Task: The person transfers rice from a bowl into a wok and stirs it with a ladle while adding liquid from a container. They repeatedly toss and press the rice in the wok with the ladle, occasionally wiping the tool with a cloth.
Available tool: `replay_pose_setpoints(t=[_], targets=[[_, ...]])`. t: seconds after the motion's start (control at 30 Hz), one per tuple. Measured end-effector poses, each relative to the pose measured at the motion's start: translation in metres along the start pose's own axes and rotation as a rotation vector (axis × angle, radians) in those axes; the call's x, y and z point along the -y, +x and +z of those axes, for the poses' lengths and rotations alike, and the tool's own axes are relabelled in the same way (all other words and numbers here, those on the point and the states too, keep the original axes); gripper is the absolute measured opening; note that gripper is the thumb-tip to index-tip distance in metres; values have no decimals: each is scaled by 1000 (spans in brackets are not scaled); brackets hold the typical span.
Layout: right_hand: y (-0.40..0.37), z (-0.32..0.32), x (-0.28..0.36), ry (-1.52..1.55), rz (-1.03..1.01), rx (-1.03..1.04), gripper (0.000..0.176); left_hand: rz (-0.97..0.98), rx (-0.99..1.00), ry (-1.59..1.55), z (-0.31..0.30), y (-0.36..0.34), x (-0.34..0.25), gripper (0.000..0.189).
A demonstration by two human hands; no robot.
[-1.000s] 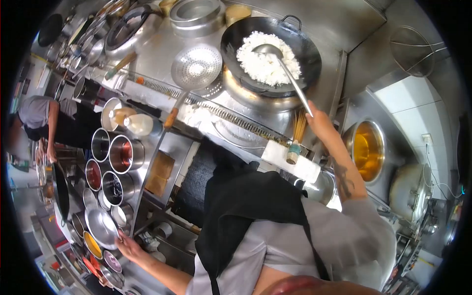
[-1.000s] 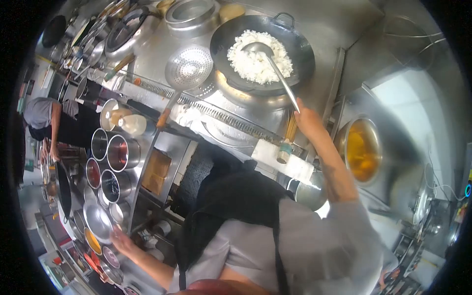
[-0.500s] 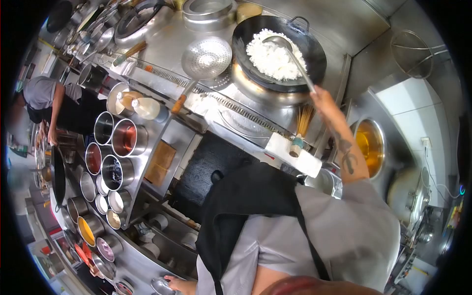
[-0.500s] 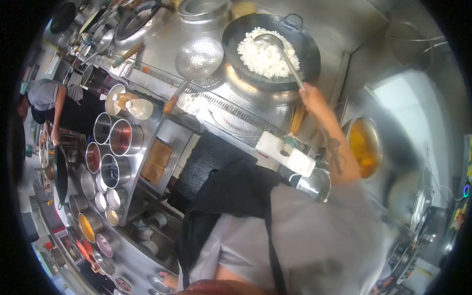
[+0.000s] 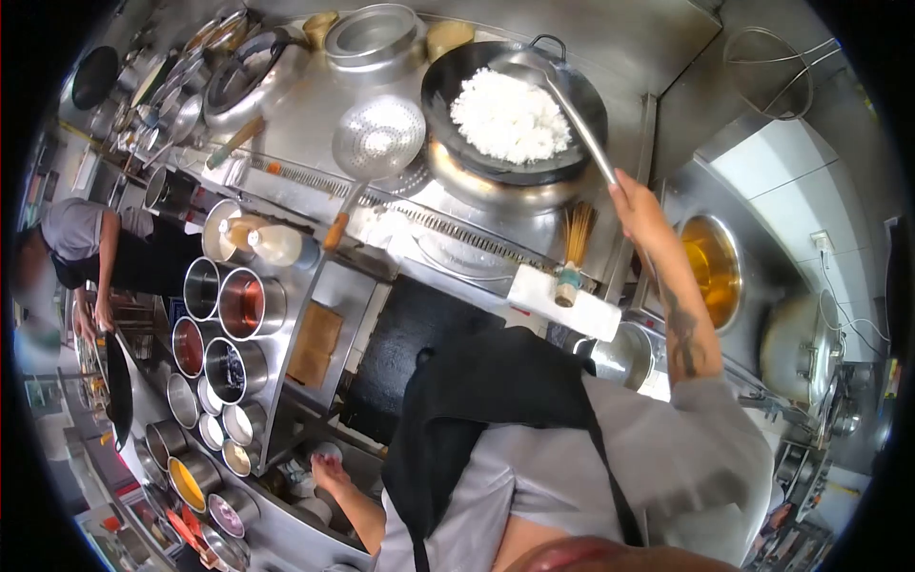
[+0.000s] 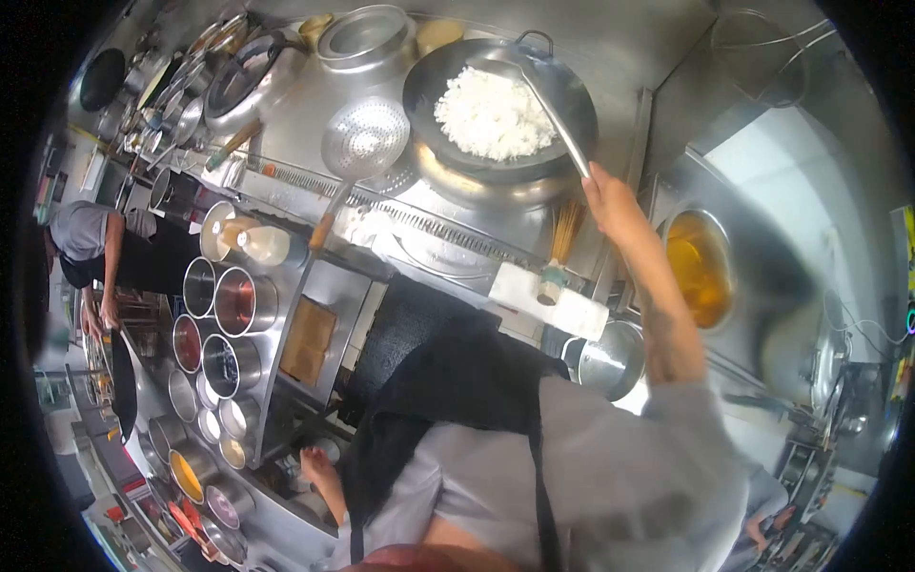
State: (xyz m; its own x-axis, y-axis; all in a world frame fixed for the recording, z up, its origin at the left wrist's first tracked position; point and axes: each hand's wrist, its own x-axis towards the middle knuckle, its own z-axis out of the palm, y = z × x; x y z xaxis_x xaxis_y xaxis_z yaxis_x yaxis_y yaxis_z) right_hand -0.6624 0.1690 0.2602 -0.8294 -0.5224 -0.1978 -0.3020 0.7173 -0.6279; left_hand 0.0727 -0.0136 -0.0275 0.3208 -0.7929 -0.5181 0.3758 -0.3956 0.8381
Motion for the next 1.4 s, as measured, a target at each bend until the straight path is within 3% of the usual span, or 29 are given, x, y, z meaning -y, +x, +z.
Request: replay_pose_setpoints(t=[0.03,0.07,0.1,0.13,0.17,0.2,0.23,0.27,0.3,0.43,0.47,0.53,0.6,0.7,0.77,0.83,0.9,1.0,1.1,1.17,1.23,1.27,1.3,1.33,1.4], targets=[[-9,7,-8,0,-11,-62,40,-19,82,163,50,-28,-12,14],[-8,16,-16,3,-26,-128,41,-102,324,207,64,-1,6,12],[14,43,-59,-222,-458,-376,41,-147,320,451,90,20,23,7],[21,57,-60,-173,-283,-180,40,-157,286,637,133,16,29,4],[42,72,-73,-188,-315,-145,39,-79,526,695,155,28,35,6],[56,85,-82,-203,-348,-107,38,-96,544,732,186,27,36,9],[42,57,-32,-138,-99,46,37,-106,562,757,225,25,39,12],[29,24,22,-72,144,202,36,-15,602,845,256,27,44,16],[27,19,18,-62,76,181,35,72,643,950,276,29,44,19],[23,28,-4,-89,-306,-327,32,674,876,1118,385,-16,35,18],[38,43,-15,-144,-223,-264,33,856,933,1131,410,-34,31,19],[71,63,-38,-264,-51,-125,34,1033,1132,935,453,-56,32,38],[69,50,-12,-151,-33,-108,34,1422,1022,1050,492,-83,23,63],[48,53,3,-116,-90,-257,33,1567,965,1216,524,-71,32,76],[49,73,4,-144,-116,-392,34,1381,1014,1524,546,-58,41,79],[69,79,9,-126,53,-184,36,1274,1074,1749,553,-42,51,74],[72,62,47,3,262,19,36,1277,1112,1750,560,-28,59,68],[45,71,43,-75,-21,-268,30,1205,1197,1704,571,-23,58,58],[52,111,26,-267,-24,-316,28,1150,1281,1562,571,-5,59,54],[66,104,42,-126,133,-138,30,1113,1357,1466,578,13,64,52],[65,78,76,65,287,-13,30,796,1358,1242,589,12,49,56],[50,83,72,0,136,-146,29,633,1353,1147,587,13,37,57],[32,82,63,-77,-22,-280,28,71,1288,987,591,8,26,62],[19,87,48,-139,-108,-354,29,-134,1420,647,590,-1,14,57],[2,109,4,-258,-198,-463,30,-367,1441,468,591,-13,-1,52]])
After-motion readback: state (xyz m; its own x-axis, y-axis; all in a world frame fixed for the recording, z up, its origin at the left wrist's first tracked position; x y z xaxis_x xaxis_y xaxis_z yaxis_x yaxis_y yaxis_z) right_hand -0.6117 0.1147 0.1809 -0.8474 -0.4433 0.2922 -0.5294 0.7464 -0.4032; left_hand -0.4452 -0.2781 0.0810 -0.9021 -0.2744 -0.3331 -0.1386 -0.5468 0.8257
